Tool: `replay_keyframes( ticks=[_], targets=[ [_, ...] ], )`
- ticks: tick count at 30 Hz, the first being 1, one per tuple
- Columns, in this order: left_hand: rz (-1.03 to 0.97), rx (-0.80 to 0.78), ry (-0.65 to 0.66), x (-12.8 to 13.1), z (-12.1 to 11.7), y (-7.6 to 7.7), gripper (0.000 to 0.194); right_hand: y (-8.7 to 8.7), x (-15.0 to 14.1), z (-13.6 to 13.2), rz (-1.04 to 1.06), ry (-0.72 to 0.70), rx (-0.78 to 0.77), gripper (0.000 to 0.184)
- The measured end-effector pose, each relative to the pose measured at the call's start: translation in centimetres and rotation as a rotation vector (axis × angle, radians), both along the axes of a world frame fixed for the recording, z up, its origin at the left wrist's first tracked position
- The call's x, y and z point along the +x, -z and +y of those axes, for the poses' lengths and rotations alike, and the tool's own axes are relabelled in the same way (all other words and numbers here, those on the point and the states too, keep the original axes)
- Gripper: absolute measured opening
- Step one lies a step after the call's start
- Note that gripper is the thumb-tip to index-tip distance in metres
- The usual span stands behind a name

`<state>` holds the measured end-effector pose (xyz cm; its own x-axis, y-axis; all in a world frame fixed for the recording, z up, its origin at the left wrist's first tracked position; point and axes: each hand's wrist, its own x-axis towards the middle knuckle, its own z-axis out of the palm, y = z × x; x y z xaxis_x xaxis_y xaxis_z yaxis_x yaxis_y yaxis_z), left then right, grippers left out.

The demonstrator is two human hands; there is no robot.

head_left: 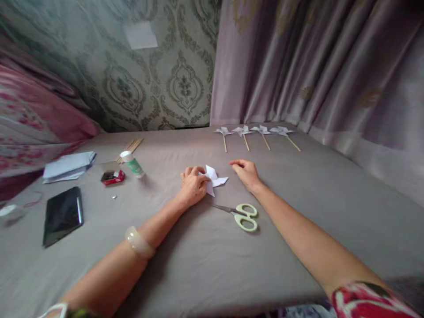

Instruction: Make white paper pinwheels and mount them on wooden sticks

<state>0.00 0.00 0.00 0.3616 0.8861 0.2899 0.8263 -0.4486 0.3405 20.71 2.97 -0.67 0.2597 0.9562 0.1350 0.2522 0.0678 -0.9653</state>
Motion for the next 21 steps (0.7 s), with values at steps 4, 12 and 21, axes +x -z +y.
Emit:
replay_keyframes(
  ticks=[4, 12, 21],
  targets=[
    [-0.041, -0.048, -0.029, 0.3, -0.3, -0.6, 0.038, 0.1, -0.1, -0.1, 0.000, 0.002, -0.001, 0.031],
    [-0.203, -0.051, -0.240, -0.5, 0.0, -1.6, 0.037, 0.2, 0.0, 0.1, -0.001, -0.003, 0.006, 0.028],
    [-0.156, -0.192, -0.330, -1.2, 0.4, -1.7, 0.029, -0.3, 0.5, -0.9, -0.291, -0.427, 0.088, 0.025]
  ],
)
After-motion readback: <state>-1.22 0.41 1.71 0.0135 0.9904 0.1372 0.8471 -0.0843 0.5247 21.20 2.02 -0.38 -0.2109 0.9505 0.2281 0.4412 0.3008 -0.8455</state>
